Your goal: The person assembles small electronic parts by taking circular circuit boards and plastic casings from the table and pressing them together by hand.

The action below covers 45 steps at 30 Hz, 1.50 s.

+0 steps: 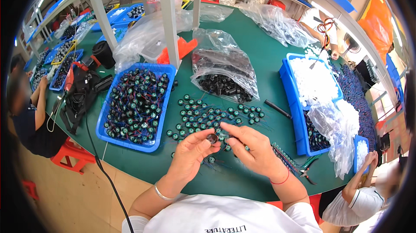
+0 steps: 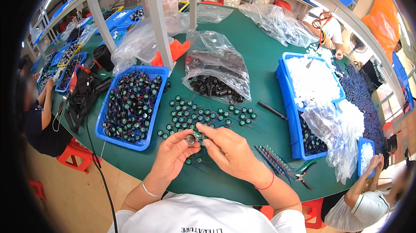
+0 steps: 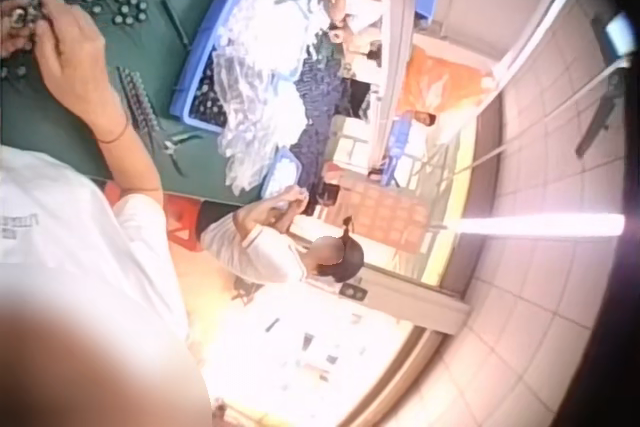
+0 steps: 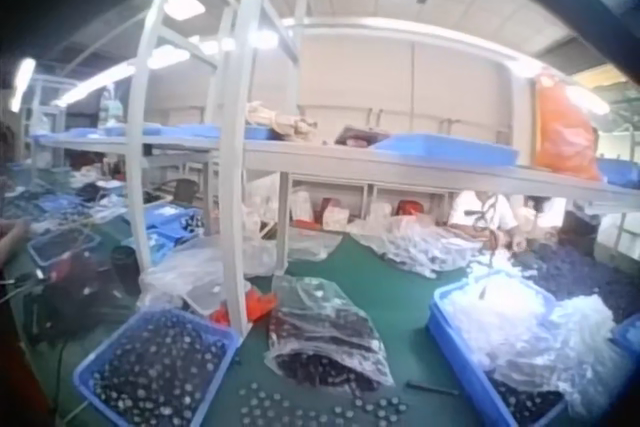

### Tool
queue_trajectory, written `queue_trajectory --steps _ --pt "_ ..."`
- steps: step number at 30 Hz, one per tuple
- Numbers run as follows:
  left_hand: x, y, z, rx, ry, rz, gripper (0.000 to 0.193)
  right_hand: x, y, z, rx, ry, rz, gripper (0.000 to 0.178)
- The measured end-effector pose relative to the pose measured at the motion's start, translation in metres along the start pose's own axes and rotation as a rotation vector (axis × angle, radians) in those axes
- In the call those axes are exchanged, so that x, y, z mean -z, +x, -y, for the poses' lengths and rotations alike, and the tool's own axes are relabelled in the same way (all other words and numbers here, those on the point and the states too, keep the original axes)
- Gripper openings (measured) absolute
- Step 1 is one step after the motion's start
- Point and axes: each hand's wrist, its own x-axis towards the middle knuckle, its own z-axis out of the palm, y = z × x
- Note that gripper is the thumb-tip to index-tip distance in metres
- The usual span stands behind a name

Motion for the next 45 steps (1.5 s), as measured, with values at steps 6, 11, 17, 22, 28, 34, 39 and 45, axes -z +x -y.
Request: queue_trajectory --steps 6,11,17,22,28,34,39,45 --pt "0.0 -0.002 0.001 0.038 -0.04 0.013 0.032 -0.006 -0.005 -0.009 0.011 0.018 -0.001 0.023" --pt "-0.002 -0.002 0.0 0.047 -0.044 0.0 0.031 -0.007 -0.004 -0.009 0.032 -0.012 0.013 0.021" --pt "0.0 -0.002 0.002 0.04 -0.032 0.006 0.03 -0.01 -0.004 -0.013 0.084 -0.045 0.005 0.022" --pt "-0.003 -0.001 -0.001 0.071 0.013 -0.053 0.027 -0.008 -0.007 -0.016 0.162 -0.192 0.038 0.025" --pt "-0.007 0.001 0.0 0.015 0.215 -0.101 0.025 -0.017 -0.014 -0.01 0.156 -0.377 0.026 0.029" --pt "-0.012 -0.005 0.007 -0.463 0.836 -0.167 0.02 -0.026 -0.022 0.004 0.131 -0.509 0.029 0.026" --pt "0.015 -0.012 -0.017 -0.417 0.651 -0.327 0.013 -0.012 -0.018 0.007 0.109 -0.416 -0.004 0.024" --pt "0.064 -0.067 -0.033 -0.341 0.641 -0.484 0.012 0.032 0.015 -0.066 -0.292 -0.392 -0.05 0.021"
